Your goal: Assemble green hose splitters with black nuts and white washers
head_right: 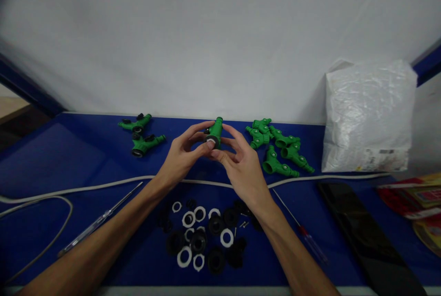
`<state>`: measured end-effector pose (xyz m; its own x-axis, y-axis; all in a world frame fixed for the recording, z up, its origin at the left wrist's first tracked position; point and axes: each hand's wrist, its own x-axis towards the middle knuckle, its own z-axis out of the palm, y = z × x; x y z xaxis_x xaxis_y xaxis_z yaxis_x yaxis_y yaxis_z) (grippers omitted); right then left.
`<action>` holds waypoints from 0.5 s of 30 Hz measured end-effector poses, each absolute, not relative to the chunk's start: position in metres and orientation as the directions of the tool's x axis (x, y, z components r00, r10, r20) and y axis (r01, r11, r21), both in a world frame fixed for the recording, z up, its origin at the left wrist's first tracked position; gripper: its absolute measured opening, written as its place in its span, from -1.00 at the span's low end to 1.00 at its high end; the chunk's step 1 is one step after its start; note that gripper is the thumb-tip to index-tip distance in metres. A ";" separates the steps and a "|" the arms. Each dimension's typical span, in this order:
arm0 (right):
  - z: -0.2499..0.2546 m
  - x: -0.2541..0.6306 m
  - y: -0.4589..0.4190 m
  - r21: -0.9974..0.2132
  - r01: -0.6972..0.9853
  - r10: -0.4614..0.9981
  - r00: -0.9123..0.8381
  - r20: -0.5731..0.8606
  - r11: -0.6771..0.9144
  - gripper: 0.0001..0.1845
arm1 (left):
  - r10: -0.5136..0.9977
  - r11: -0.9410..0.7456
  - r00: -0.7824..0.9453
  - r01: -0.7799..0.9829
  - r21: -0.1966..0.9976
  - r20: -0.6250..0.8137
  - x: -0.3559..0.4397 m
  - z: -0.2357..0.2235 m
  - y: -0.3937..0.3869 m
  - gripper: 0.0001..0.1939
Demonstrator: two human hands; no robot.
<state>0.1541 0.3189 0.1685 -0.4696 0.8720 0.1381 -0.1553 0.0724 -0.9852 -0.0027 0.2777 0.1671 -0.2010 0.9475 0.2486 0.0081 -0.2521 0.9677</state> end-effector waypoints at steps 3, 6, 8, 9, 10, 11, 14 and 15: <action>0.168 0.154 0.318 -0.984 -0.165 0.871 -0.471 0.138 0.067 -0.31 | 0.947 -0.245 -0.212 0.018 0.969 0.243 -0.002 0.168 0.278 -0.48; 0.167 0.154 0.318 -0.986 -0.149 0.869 -0.473 0.142 0.080 -0.31 | 0.945 -0.243 -0.217 0.028 0.970 0.243 -0.001 0.168 0.278 -0.50; 0.167 0.154 0.318 -0.985 -0.148 0.870 -0.472 0.144 0.083 -0.32 | 0.946 -0.245 -0.215 0.022 0.969 0.244 -0.001 0.167 0.278 -0.50; 0.167 0.154 0.318 -0.986 -0.148 0.870 -0.472 0.142 0.081 -0.32 | 0.946 -0.247 -0.214 0.019 0.969 0.245 -0.001 0.166 0.278 -0.50; 0.166 0.153 0.319 -0.986 -0.148 0.871 -0.471 0.140 0.079 -0.31 | 0.946 -0.249 -0.213 0.016 0.968 0.246 -0.001 0.166 0.278 -0.50; 0.166 0.153 0.319 -0.986 -0.150 0.872 -0.470 0.140 0.078 -0.31 | 0.945 -0.250 -0.213 0.015 0.968 0.247 -0.001 0.166 0.278 -0.50; 0.166 0.152 0.319 -0.984 -0.165 0.875 -0.463 0.143 0.073 -0.31 | 0.944 -0.253 -0.214 0.019 0.967 0.251 -0.002 0.164 0.279 -0.49; 0.167 0.152 0.319 -0.982 -0.172 0.877 -0.459 0.144 0.072 -0.32 | 0.943 -0.256 -0.212 0.023 0.966 0.255 -0.003 0.164 0.279 -0.49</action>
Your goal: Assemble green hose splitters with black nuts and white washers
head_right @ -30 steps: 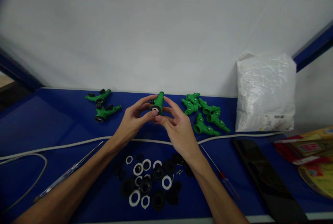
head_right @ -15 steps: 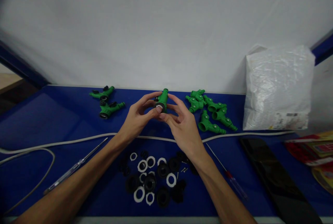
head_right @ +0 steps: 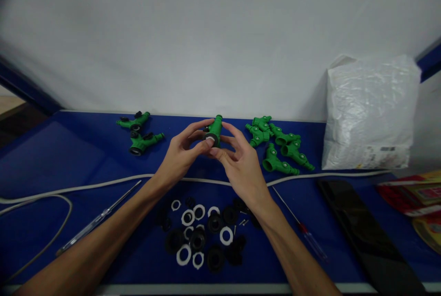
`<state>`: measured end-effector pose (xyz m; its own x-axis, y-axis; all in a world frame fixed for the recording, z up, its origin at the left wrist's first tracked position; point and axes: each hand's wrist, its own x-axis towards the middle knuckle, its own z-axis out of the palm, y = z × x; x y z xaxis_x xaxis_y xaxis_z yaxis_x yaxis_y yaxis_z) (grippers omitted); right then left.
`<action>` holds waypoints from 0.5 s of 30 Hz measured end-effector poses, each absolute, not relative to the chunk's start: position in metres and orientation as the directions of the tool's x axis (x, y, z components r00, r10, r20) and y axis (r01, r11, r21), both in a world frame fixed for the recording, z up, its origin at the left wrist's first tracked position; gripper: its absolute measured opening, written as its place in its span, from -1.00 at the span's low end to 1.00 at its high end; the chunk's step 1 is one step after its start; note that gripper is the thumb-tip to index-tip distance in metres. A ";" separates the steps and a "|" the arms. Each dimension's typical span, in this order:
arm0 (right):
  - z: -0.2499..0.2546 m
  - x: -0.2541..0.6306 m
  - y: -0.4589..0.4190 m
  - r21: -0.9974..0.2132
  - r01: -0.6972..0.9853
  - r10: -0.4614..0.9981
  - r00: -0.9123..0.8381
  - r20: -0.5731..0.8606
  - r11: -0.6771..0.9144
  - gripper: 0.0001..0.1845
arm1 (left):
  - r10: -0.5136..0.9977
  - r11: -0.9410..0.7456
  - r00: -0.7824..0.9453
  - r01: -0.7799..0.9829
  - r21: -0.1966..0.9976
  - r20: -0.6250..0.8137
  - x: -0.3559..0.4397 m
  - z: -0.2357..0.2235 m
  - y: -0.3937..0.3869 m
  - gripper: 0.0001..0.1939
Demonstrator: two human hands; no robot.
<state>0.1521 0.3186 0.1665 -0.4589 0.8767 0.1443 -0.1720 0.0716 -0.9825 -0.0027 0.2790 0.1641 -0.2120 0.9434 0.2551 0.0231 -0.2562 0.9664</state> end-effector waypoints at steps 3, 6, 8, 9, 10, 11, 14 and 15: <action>0.168 0.152 0.318 -0.983 -0.170 0.884 -0.448 0.134 0.063 -0.34 | 0.942 -0.274 -0.192 0.028 0.961 0.274 -0.005 0.163 0.279 -0.49; 0.170 0.152 0.317 -0.985 -0.160 0.888 -0.440 0.133 0.069 -0.31 | 0.949 -0.273 -0.164 -0.005 0.962 0.269 -0.006 0.162 0.279 -0.53; 0.169 0.153 0.317 -0.984 -0.158 0.887 -0.439 0.142 0.079 -0.30 | 0.957 -0.254 -0.151 -0.032 0.967 0.246 -0.005 0.161 0.278 -0.54; 0.169 0.153 0.317 -0.984 -0.156 0.887 -0.438 0.147 0.085 -0.30 | 0.960 -0.244 -0.149 -0.038 0.969 0.236 -0.005 0.161 0.278 -0.54; 0.168 0.153 0.317 -0.984 -0.155 0.886 -0.438 0.151 0.090 -0.30 | 0.962 -0.236 -0.151 -0.039 0.971 0.228 -0.004 0.162 0.278 -0.54; 0.168 0.153 0.318 -0.983 -0.155 0.886 -0.438 0.154 0.094 -0.30 | 0.963 -0.230 -0.155 -0.036 0.972 0.222 -0.004 0.162 0.278 -0.54; 0.166 0.153 0.318 -0.983 -0.154 0.883 -0.441 0.158 0.098 -0.28 | 0.955 -0.238 -0.185 -0.019 0.971 0.230 -0.002 0.163 0.277 -0.59; 0.166 0.153 0.318 -0.983 -0.154 0.883 -0.443 0.156 0.096 -0.28 | 0.951 -0.245 -0.195 -0.012 0.969 0.238 -0.001 0.164 0.277 -0.61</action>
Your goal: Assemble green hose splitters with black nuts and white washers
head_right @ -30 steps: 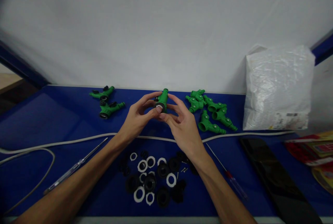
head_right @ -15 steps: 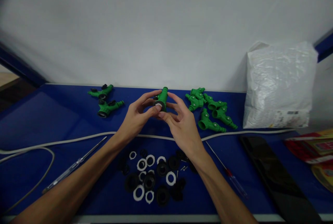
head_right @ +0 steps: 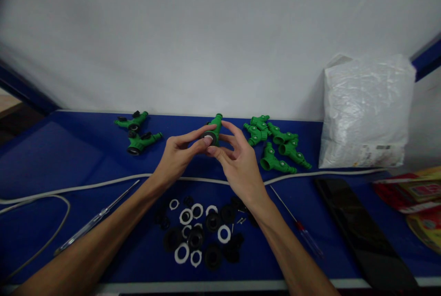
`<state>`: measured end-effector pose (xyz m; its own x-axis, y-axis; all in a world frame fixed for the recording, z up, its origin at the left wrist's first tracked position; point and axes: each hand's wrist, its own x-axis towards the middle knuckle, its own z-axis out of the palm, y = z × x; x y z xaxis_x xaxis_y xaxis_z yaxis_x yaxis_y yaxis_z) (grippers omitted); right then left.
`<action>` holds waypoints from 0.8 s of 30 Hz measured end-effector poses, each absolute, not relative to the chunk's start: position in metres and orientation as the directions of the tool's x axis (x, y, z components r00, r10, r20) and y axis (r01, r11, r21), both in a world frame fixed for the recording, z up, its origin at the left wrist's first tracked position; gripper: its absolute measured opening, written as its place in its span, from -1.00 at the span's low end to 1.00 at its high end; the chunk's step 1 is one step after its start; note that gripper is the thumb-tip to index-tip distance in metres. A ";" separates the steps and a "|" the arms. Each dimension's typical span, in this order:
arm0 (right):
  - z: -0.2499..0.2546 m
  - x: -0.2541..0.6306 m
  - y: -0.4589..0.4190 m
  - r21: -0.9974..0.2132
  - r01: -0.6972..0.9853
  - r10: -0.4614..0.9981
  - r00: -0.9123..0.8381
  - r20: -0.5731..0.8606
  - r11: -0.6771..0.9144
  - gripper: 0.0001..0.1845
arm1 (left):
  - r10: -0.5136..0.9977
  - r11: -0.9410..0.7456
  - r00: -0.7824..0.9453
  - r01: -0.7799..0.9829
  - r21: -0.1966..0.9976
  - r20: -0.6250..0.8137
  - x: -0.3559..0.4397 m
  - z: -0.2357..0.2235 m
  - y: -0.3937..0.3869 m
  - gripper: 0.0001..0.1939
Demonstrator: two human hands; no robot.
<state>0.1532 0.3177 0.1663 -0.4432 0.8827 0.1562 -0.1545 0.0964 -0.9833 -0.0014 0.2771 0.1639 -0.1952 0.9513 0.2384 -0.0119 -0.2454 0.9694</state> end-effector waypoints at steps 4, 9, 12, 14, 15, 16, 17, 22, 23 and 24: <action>0.167 0.152 0.317 -0.982 -0.172 0.885 -0.442 0.146 0.076 -0.29 | 0.938 -0.270 -0.220 0.022 0.963 0.268 0.000 0.166 0.276 -0.65; 0.167 0.152 0.317 -0.983 -0.169 0.886 -0.443 0.136 0.067 -0.29 | 0.934 -0.269 -0.239 0.023 0.963 0.267 0.002 0.167 0.277 -0.68; 0.168 0.151 0.316 -0.984 -0.163 0.888 -0.440 0.131 0.065 -0.30 | 0.932 -0.278 -0.238 0.017 0.961 0.274 0.003 0.165 0.277 -0.70; 0.168 0.151 0.316 -0.983 -0.172 0.889 -0.439 0.132 0.061 -0.31 | 0.930 -0.289 -0.234 0.017 0.957 0.285 0.003 0.164 0.278 -0.70; 0.168 0.151 0.316 -0.982 -0.179 0.888 -0.440 0.134 0.060 -0.31 | 0.929 -0.292 -0.231 0.019 0.956 0.288 0.003 0.164 0.277 -0.70; 0.168 0.150 0.316 -0.981 -0.186 0.887 -0.440 0.137 0.060 -0.32 | 0.930 -0.292 -0.228 0.020 0.956 0.289 0.002 0.163 0.277 -0.69; 0.168 0.150 0.316 -0.979 -0.194 0.887 -0.440 0.140 0.059 -0.33 | 0.931 -0.289 -0.225 0.020 0.957 0.286 0.002 0.163 0.277 -0.68; 0.169 0.150 0.314 -0.977 -0.208 0.888 -0.440 0.133 0.043 -0.33 | 0.941 -0.266 -0.218 0.001 0.964 0.260 0.001 0.162 0.277 -0.63; 0.169 0.150 0.314 -0.978 -0.207 0.889 -0.438 0.130 0.041 -0.33 | 0.942 -0.261 -0.218 0.005 0.965 0.256 0.001 0.162 0.277 -0.63; 0.169 0.150 0.315 -0.978 -0.204 0.890 -0.438 0.126 0.039 -0.33 | 0.942 -0.258 -0.221 0.012 0.966 0.254 0.001 0.162 0.277 -0.63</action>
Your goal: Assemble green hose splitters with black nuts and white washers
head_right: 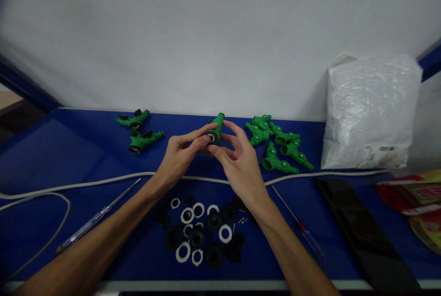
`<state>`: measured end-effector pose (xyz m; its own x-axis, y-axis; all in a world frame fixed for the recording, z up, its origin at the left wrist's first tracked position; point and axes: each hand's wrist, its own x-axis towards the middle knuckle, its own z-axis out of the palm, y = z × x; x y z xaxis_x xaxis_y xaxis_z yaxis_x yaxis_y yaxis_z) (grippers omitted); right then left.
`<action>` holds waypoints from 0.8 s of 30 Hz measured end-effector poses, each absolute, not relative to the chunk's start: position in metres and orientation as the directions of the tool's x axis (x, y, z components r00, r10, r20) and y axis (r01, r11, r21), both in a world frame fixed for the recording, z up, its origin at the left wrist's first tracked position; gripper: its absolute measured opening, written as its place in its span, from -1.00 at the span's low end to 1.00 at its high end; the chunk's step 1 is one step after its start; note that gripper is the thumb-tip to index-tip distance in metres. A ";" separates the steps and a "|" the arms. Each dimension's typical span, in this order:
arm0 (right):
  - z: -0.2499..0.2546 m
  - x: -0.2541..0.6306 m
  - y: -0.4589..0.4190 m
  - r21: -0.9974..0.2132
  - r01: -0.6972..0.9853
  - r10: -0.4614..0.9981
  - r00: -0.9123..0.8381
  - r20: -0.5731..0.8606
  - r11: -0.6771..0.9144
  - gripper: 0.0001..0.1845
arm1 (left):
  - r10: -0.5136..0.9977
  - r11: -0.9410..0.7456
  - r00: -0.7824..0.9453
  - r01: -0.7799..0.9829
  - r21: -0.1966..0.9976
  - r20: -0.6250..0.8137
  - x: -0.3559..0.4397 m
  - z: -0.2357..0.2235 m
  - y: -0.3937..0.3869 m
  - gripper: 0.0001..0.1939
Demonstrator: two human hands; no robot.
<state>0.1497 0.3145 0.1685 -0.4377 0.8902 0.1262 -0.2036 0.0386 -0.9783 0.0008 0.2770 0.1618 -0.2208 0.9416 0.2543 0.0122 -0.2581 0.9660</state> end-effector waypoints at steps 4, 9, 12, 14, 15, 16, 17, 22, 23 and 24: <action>0.167 0.150 0.315 -0.981 -0.188 0.893 -0.435 0.117 0.037 -0.31 | 0.936 -0.265 -0.231 0.041 0.964 0.267 0.001 0.159 0.277 -0.63; 0.166 0.150 0.315 -0.980 -0.195 0.890 -0.438 0.130 0.048 -0.30 | 0.919 -0.280 -0.257 0.111 0.954 0.300 0.004 0.158 0.276 -0.64; 0.166 0.150 0.315 -0.982 -0.184 0.892 -0.434 0.129 0.053 -0.30 | 0.912 -0.278 -0.275 0.132 0.951 0.305 0.006 0.159 0.274 -0.66; 0.166 0.150 0.314 -0.984 -0.167 0.892 -0.434 0.125 0.057 -0.31 | 0.913 -0.270 -0.280 0.130 0.954 0.297 0.006 0.160 0.274 -0.66; 0.167 0.150 0.314 -0.985 -0.161 0.893 -0.433 0.122 0.056 -0.32 | 0.915 -0.265 -0.281 0.128 0.956 0.291 0.006 0.160 0.275 -0.66; 0.167 0.150 0.314 -0.986 -0.159 0.894 -0.432 0.118 0.053 -0.32 | 0.917 -0.261 -0.279 0.127 0.957 0.287 0.005 0.160 0.275 -0.66; 0.168 0.150 0.313 -0.986 -0.163 0.894 -0.432 0.115 0.048 -0.32 | 0.919 -0.260 -0.273 0.124 0.958 0.285 0.004 0.159 0.275 -0.65; 0.170 0.149 0.312 -0.979 -0.205 0.902 -0.420 0.104 0.017 -0.30 | 0.948 -0.259 -0.193 0.002 0.966 0.254 -0.001 0.155 0.278 -0.64; 0.170 0.149 0.312 -0.979 -0.205 0.906 -0.412 0.098 0.013 -0.29 | 0.953 -0.254 -0.175 -0.015 0.967 0.247 -0.002 0.155 0.278 -0.63; 0.170 0.149 0.312 -0.980 -0.201 0.910 -0.404 0.091 0.009 -0.28 | 0.957 -0.250 -0.158 -0.020 0.968 0.244 -0.002 0.155 0.278 -0.62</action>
<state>0.1488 0.3125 0.1702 -0.4041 0.9102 0.0913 -0.2009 0.0091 -0.9796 -0.0019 0.2777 0.1547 -0.1581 0.9569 0.2436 -0.0198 -0.2497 0.9681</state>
